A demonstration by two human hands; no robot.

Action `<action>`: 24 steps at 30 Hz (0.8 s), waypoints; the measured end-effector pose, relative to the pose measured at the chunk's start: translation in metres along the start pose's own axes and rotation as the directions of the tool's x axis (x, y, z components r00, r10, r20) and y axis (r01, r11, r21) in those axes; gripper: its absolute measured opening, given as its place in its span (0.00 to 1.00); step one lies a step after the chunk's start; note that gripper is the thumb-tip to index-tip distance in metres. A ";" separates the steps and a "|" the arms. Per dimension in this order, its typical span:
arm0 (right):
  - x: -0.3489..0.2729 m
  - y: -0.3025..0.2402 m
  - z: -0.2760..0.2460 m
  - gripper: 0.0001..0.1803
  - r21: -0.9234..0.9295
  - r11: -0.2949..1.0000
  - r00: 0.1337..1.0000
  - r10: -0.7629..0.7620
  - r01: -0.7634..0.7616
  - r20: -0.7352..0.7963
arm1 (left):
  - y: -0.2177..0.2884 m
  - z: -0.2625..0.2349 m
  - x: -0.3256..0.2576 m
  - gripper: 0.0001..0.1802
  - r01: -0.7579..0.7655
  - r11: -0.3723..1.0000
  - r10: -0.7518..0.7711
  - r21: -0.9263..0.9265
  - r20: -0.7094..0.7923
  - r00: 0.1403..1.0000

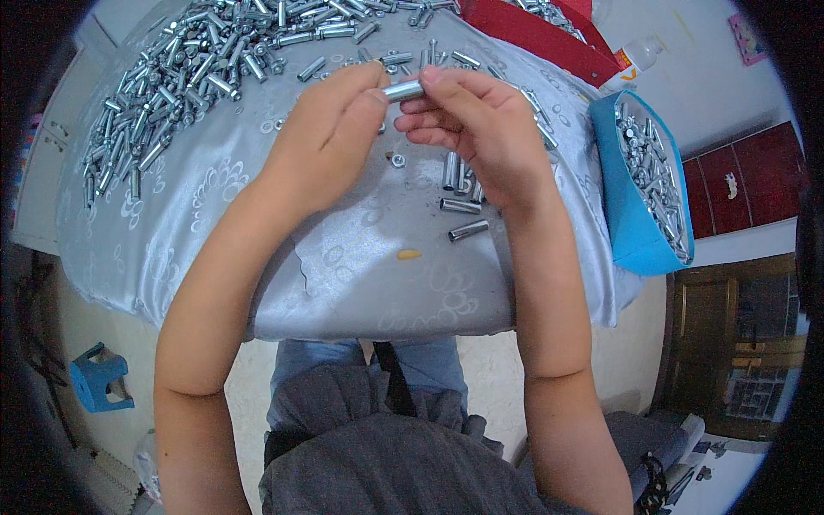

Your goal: The person sits at a table covered with a white cloth and repeatedly picks up metal bolts and washers. They thread the washers onto the bolts by hand and place the assembled units into a blue container on the right side of the table.

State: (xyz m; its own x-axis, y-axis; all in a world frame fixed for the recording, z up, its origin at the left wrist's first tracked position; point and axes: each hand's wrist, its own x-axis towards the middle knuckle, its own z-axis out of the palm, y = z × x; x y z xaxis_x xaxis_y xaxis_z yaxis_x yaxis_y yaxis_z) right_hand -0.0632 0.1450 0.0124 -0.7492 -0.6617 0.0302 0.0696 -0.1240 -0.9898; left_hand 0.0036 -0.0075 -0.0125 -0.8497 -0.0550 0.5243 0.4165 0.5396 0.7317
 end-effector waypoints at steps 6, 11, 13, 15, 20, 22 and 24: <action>-0.001 0.001 0.002 0.13 -0.011 0.997 0.993 -0.079 0.080 0.086 | 0.001 0.002 -0.001 0.20 0.101 0.988 -0.118 -0.118 -0.151 0.981; 0.003 0.001 -0.007 0.13 -0.241 0.957 0.986 -0.167 0.159 -0.011 | 0.005 -0.004 0.004 0.27 0.261 0.942 -0.312 -0.210 -0.269 0.911; 0.008 0.009 -0.015 0.13 -0.369 0.903 0.962 -0.264 0.222 -0.068 | 0.008 -0.006 0.006 0.28 0.275 0.907 -0.371 -0.320 -0.293 0.881; 0.010 0.014 -0.018 0.12 -0.530 0.816 0.936 -0.335 0.230 -0.109 | 0.008 -0.008 0.007 0.28 0.293 0.881 -0.414 -0.373 -0.304 0.858; 0.019 0.029 -0.027 0.09 -0.907 0.194 0.792 -0.575 0.374 0.204 | 0.003 -0.011 0.007 0.28 0.271 0.893 -0.394 -0.359 -0.335 0.856; 0.019 0.033 -0.020 0.10 -0.894 0.159 0.783 -0.563 0.419 0.267 | 0.004 -0.011 0.007 0.27 0.259 0.901 -0.382 -0.347 -0.355 0.853; 0.020 0.039 -0.013 0.12 -0.893 0.112 0.782 -0.538 0.437 0.315 | 0.004 -0.011 0.007 0.27 0.260 0.897 -0.390 -0.356 -0.366 0.845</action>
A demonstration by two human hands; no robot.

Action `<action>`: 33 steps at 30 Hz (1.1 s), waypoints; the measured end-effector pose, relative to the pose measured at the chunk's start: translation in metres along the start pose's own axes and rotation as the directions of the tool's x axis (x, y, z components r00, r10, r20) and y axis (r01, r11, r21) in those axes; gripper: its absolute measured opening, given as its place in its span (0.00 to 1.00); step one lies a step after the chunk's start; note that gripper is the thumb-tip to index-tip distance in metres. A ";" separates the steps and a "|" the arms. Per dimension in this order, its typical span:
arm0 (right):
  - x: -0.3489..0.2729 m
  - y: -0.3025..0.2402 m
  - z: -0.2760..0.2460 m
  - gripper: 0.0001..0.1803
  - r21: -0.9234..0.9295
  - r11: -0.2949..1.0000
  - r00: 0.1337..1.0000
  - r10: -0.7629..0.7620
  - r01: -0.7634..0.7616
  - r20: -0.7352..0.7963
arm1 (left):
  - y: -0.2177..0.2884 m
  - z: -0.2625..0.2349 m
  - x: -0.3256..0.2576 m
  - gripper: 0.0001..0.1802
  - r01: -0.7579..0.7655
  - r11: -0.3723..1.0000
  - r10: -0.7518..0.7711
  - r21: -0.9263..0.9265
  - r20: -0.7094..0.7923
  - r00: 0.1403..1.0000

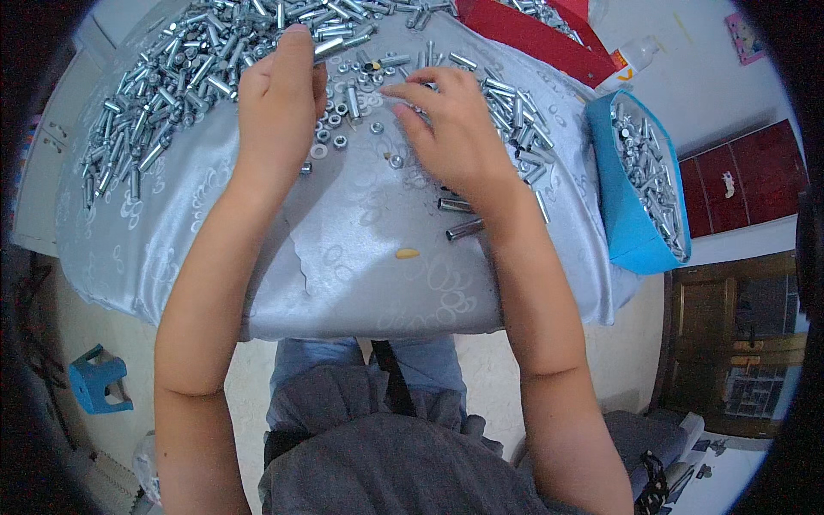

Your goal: The person sits at a table covered with a white cloth and repeatedly picks up metal bolts and washers. They thread the washers onto the bolts by hand and place the assembled units into a blue container on the right side of the table.

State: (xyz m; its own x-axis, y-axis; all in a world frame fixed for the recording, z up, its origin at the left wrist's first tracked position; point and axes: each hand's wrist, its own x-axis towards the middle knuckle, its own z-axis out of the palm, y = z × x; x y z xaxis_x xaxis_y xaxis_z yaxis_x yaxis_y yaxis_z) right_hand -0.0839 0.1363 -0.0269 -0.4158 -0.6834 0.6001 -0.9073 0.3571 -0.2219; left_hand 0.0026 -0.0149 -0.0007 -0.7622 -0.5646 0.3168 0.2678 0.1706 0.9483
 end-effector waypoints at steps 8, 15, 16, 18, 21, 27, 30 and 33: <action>-0.004 0.001 0.023 0.16 -0.166 0.983 0.991 -0.060 0.079 0.119 | -0.002 0.001 0.001 0.26 0.063 0.993 -0.061 -0.096 0.024 0.998; 0.004 0.001 0.007 0.10 -0.059 0.998 0.983 -0.024 0.035 0.182 | -0.002 0.003 0.001 0.27 0.060 0.996 -0.059 -0.064 0.014 0.998; 0.004 0.001 0.006 0.09 -0.055 0.998 0.982 -0.022 0.033 0.185 | -0.005 0.002 0.002 0.27 0.050 0.997 -0.049 -0.062 0.024 0.999; 0.005 0.000 0.004 0.09 -0.061 0.998 0.983 -0.004 0.016 0.183 | -0.005 0.002 0.002 0.27 0.046 0.997 -0.045 -0.054 0.028 0.999; 0.004 -0.003 0.005 0.09 -0.070 0.997 0.988 0.033 -0.022 0.150 | -0.003 0.003 0.000 0.27 0.054 0.998 -0.053 -0.041 0.025 0.998; 0.000 0.001 0.010 0.09 -0.007 1.000 0.995 -0.009 0.010 0.098 | -0.004 0.005 0.000 0.26 0.050 0.999 -0.051 0.005 0.054 0.997; 0.001 0.002 0.008 0.08 -0.008 1.000 0.996 -0.012 0.012 0.088 | -0.008 0.003 0.003 0.26 -0.007 0.997 0.000 0.075 0.092 0.996; 0.006 0.001 -0.007 0.08 0.229 0.961 0.988 0.143 -0.154 0.065 | -0.007 0.005 0.000 0.26 0.006 0.998 -0.015 0.070 0.127 0.992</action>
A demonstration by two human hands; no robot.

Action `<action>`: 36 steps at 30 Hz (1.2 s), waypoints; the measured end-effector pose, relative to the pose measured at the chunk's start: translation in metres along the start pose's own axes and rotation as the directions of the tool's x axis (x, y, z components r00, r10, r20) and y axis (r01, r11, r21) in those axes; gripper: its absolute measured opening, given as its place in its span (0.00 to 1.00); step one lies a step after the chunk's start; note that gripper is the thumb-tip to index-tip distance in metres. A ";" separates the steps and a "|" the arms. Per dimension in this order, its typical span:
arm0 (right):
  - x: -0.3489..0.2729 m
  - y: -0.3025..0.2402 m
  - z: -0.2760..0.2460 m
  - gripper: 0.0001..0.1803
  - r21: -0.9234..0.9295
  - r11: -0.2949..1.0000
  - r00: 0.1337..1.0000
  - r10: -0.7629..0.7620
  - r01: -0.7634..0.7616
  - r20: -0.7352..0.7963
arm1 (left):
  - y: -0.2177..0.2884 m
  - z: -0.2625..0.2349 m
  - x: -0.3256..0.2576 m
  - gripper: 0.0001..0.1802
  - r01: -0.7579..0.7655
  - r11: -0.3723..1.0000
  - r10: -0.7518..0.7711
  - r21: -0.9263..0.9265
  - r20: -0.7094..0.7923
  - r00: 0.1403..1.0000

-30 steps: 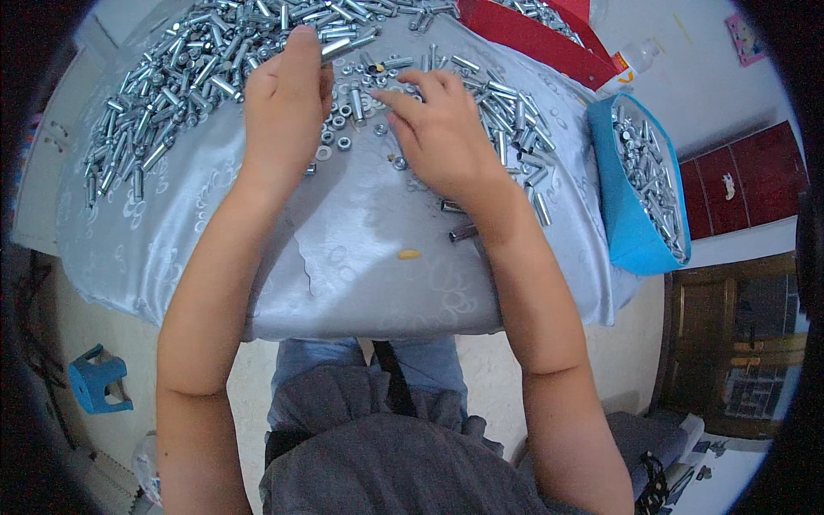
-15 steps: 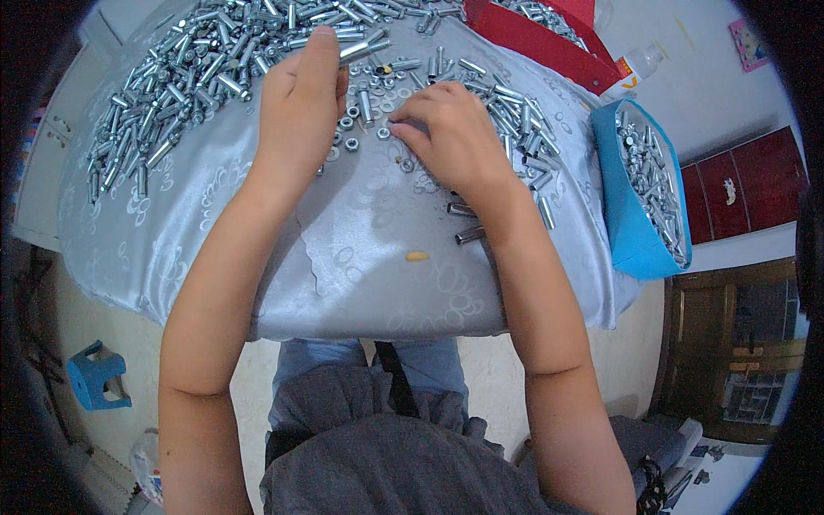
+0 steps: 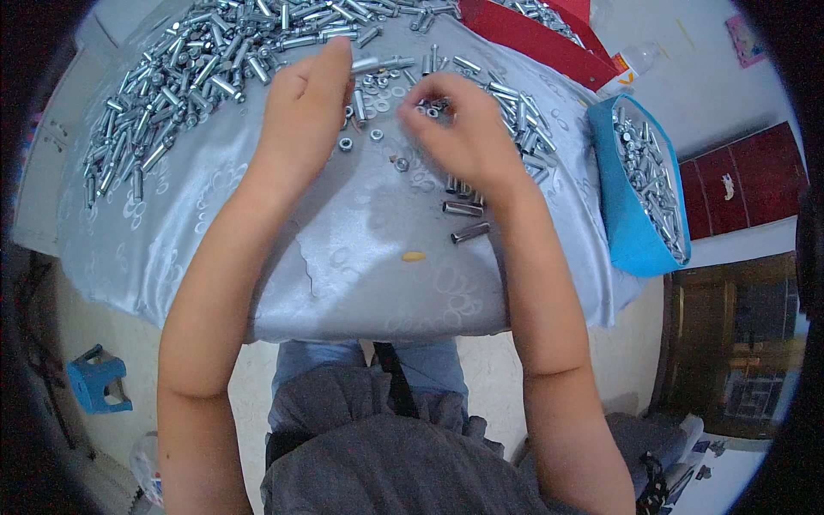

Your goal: The person sits at a table covered with a white cloth and repeatedly picks up metal bolts and washers. They thread the washers onto the bolts by hand and place the assembled units into a blue container on the right side of the table.

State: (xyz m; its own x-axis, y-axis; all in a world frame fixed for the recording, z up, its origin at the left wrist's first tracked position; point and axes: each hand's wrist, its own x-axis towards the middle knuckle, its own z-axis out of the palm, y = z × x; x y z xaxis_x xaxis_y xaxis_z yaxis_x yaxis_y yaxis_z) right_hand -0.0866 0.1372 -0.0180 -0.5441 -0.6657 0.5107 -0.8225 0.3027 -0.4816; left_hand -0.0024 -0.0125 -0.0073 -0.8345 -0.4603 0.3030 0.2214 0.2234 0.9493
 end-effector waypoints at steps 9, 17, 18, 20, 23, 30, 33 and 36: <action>0.004 -0.015 -0.023 0.11 0.777 0.527 0.918 0.361 -0.344 0.162 | 0.004 0.003 -0.005 0.27 0.095 0.995 -0.089 -0.013 0.230 0.969; 0.003 -0.014 -0.027 0.11 0.845 0.337 0.889 0.349 -0.415 0.297 | 0.003 0.005 -0.005 0.27 0.186 0.978 -0.160 -0.097 0.232 0.959; 0.002 -0.013 -0.027 0.11 0.852 0.327 0.892 0.341 -0.408 0.296 | 0.005 0.006 -0.006 0.27 0.192 0.977 -0.167 -0.097 0.216 0.962; 0.002 -0.012 -0.029 0.11 0.859 0.302 0.889 0.338 -0.413 0.309 | 0.008 0.007 -0.007 0.27 0.203 0.974 -0.182 -0.099 0.184 0.966; 0.002 -0.014 -0.028 0.12 0.864 0.297 0.890 0.341 -0.407 0.303 | 0.004 0.001 -0.005 0.26 0.185 0.980 -0.163 -0.073 0.234 0.959; 0.001 -0.016 -0.022 0.10 0.904 0.220 0.908 0.299 -0.367 0.295 | 0.012 0.005 -0.008 0.24 0.310 0.922 -0.235 -0.230 0.303 0.924; 0.002 -0.024 -0.024 0.08 0.750 0.567 0.915 0.383 -0.342 0.128 | 0.012 0.004 -0.007 0.24 0.332 0.906 -0.236 -0.263 0.339 0.911; -0.001 -0.028 -0.019 0.07 0.662 0.723 0.960 0.280 -0.196 -0.022 | 0.010 0.004 -0.006 0.24 0.346 0.896 -0.242 -0.276 0.350 0.905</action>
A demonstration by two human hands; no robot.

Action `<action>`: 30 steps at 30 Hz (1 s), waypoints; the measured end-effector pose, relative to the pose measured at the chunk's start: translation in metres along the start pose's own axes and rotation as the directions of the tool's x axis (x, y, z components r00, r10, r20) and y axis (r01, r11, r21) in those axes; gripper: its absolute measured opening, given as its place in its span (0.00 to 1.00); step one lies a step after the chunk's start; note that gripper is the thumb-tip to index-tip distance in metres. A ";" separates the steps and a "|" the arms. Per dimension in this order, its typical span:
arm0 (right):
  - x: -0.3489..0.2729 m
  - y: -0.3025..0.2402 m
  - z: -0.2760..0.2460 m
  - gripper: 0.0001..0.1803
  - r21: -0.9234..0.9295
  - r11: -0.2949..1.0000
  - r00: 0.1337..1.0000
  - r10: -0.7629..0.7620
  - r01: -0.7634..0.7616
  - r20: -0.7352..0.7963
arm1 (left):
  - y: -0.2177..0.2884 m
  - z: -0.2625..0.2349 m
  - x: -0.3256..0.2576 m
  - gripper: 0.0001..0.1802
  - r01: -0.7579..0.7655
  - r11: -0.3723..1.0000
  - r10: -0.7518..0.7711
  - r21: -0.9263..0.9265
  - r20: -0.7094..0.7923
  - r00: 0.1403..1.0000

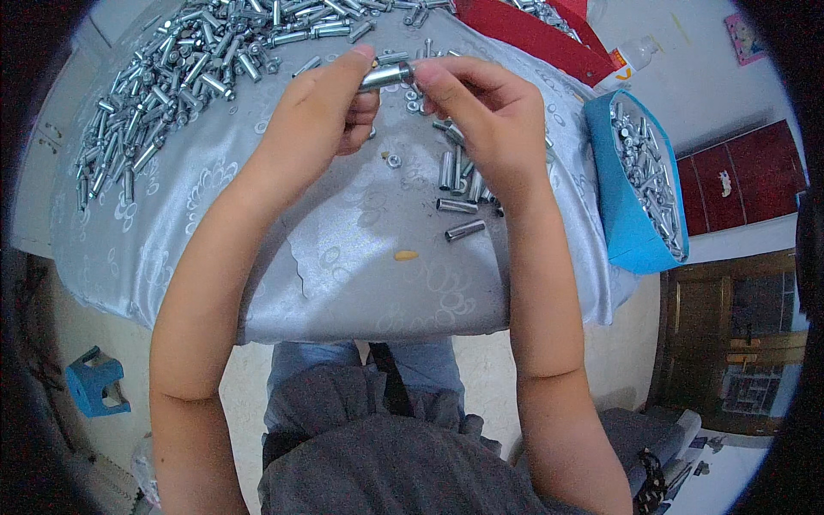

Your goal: The person sits at a table covered with a white cloth and repeatedly picks up metal bolts and washers. They thread the washers onto the bolts by hand and place the assembled units into a blue container on the right side of the table.

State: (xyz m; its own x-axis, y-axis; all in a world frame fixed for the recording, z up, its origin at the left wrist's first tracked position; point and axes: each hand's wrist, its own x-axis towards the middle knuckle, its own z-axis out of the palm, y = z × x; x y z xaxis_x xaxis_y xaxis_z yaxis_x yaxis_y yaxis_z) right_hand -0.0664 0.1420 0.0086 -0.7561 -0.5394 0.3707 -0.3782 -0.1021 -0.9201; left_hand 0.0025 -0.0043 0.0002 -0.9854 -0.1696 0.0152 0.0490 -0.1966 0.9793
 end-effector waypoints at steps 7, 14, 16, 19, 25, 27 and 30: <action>0.003 0.015 -0.001 0.06 -0.226 0.883 0.911 -0.405 0.412 0.079 | 0.004 0.003 -0.003 0.25 0.064 0.995 -0.064 0.078 -0.006 0.998; 0.003 0.011 -0.005 0.07 -0.273 0.876 0.917 -0.380 0.399 0.121 | 0.001 0.000 -0.001 0.21 0.003 0.993 -0.013 0.116 0.081 0.997; 0.005 0.009 -0.010 0.07 -0.259 0.894 0.930 -0.350 0.367 0.112 | 0.001 0.001 -0.002 0.20 0.015 0.998 -0.021 0.054 0.126 0.992; 0.006 0.002 -0.021 0.08 -0.178 0.940 0.954 -0.298 0.289 -0.024 | 0.003 0.002 -0.002 0.19 0.095 0.994 -0.086 -0.057 0.143 0.986; 0.012 -0.001 -0.047 0.11 -0.122 0.990 0.890 -0.113 0.065 -0.441 | 0.008 0.001 -0.004 0.16 0.123 0.984 -0.112 -0.127 0.089 0.990; 0.012 0.002 -0.053 0.11 -0.238 0.971 0.903 -0.071 -0.036 -0.423 | 0.006 0.000 -0.004 0.15 0.115 0.982 -0.102 -0.151 0.088 0.991; 0.011 0.020 -0.065 0.12 -0.526 0.840 0.926 -0.082 -0.134 -0.368 | 0.005 -0.004 -0.004 0.15 0.109 0.978 -0.097 -0.180 0.073 0.993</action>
State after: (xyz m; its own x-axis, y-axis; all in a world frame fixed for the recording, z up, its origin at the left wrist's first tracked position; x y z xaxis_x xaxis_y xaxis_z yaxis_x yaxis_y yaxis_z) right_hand -0.1170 0.1878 0.0030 -0.8656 -0.1837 0.4658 -0.4972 0.4262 -0.7558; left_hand 0.0069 -0.0081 0.0042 -0.9947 -0.0788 -0.0654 -0.0303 -0.3841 0.9228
